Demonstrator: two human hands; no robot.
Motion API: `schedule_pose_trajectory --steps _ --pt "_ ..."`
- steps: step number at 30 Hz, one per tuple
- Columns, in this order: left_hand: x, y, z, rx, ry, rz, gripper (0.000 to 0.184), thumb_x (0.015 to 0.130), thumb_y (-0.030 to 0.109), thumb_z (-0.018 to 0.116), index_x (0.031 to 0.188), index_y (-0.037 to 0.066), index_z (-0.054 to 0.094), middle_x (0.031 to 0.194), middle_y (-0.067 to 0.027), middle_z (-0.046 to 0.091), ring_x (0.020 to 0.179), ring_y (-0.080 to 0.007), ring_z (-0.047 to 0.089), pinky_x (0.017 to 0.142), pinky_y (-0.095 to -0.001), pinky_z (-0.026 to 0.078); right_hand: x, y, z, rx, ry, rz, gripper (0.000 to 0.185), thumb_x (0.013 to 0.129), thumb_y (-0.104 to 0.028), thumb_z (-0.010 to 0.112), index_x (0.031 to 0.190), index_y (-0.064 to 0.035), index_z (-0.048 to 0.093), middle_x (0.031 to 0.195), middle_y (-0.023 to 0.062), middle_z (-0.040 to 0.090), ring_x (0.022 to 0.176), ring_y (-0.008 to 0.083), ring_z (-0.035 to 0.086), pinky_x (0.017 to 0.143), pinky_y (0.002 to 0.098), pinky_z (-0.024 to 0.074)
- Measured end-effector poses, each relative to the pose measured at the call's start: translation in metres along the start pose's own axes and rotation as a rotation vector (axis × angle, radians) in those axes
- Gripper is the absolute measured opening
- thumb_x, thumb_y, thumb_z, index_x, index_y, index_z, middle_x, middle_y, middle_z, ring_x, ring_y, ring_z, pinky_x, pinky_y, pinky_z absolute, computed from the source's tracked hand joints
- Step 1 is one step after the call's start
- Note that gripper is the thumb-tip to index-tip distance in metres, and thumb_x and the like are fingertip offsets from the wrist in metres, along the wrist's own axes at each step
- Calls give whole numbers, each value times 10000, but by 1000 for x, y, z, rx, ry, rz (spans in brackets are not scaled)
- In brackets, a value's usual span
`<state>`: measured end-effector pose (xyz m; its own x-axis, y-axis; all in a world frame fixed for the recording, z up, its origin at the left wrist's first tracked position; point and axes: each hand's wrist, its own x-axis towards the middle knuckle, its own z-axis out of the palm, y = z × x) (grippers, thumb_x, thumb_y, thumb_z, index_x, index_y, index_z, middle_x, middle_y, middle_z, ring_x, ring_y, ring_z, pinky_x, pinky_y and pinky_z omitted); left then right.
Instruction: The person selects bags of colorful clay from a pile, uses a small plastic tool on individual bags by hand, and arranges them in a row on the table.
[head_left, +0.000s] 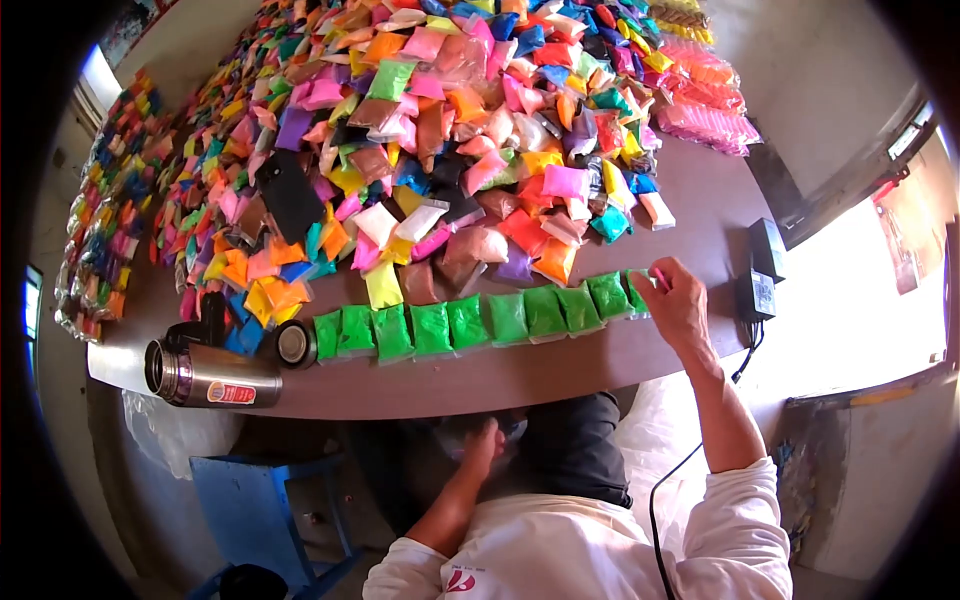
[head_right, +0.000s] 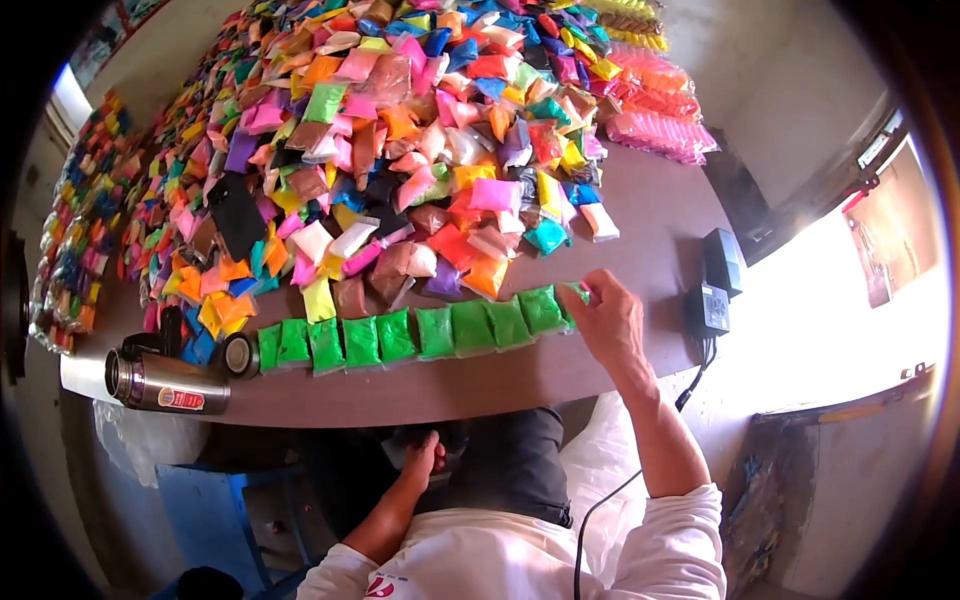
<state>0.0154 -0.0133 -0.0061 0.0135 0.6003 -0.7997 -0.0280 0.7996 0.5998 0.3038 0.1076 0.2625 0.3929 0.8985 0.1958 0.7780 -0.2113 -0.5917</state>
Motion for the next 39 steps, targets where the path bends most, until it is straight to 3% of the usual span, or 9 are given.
schedule_pose_trajectory --steps 2,4,5,12,17,24,30,32,39 --pt "5 -4 -1 -12 -6 -17 413 900 387 529 625 80 562 617 -46 580 489 -141 518 476 -268 414 -6 2 12 -62 -70 -8 272 764 -279 688 850 -40 593 729 133 618 675 289 609 625 386 467" --pt "3 -6 -3 -20 -12 -35 404 899 386 532 638 80 568 625 -43 583 489 -140 517 474 -267 414 -9 17 34 -165 -50 -194 269 754 -272 677 846 -44 568 741 134 612 721 318 608 645 417 457" --pt "2 -2 -2 0 -9 -21 401 899 389 532 647 79 572 629 -42 583 490 -138 517 476 -266 415 -8 18 33 -192 -101 -151 260 750 -263 662 847 -49 553 740 133 607 757 338 604 667 433 450" --pt "-9 5 0 -46 -38 -10 413 897 414 541 664 75 580 635 -43 586 504 -131 514 487 -260 422 -2 -26 18 -152 -210 -63 221 754 -240 655 780 -40 565 677 133 602 677 321 607 606 403 456" --pt "-11 8 -5 -22 -32 11 425 913 408 520 668 67 585 643 -52 594 511 -128 518 490 -257 426 -17 -51 48 64 -287 -279 179 775 -201 636 774 -28 590 696 163 618 661 329 615 600 402 474" --pt "-12 10 -4 -20 -37 27 457 922 413 502 642 62 589 602 -42 582 472 -109 499 472 -246 402 -15 -47 64 2 -364 -375 155 791 -188 613 775 -33 604 693 171 621 671 347 619 607 417 481" --pt "-9 10 -4 44 -35 -16 424 929 404 493 712 59 608 681 -63 623 520 -132 537 509 -254 441 -18 -104 74 117 -353 -428 178 770 -223 652 763 -50 610 646 153 608 623 338 607 577 411 478" --pt "-10 12 -4 33 -25 -25 427 932 405 487 709 61 607 681 -62 623 521 -132 537 508 -255 440 -22 -109 95 136 -338 -538 230 779 -234 680 781 -17 603 641 132 607 566 268 596 536 361 459" --pt "-5 9 -6 23 -33 -30 454 945 410 450 697 61 601 666 -60 615 510 -121 525 495 -250 425 -30 -113 123 -76 -398 -658 188 760 -223 654 742 -55 572 680 124 614 689 332 612 623 435 468"
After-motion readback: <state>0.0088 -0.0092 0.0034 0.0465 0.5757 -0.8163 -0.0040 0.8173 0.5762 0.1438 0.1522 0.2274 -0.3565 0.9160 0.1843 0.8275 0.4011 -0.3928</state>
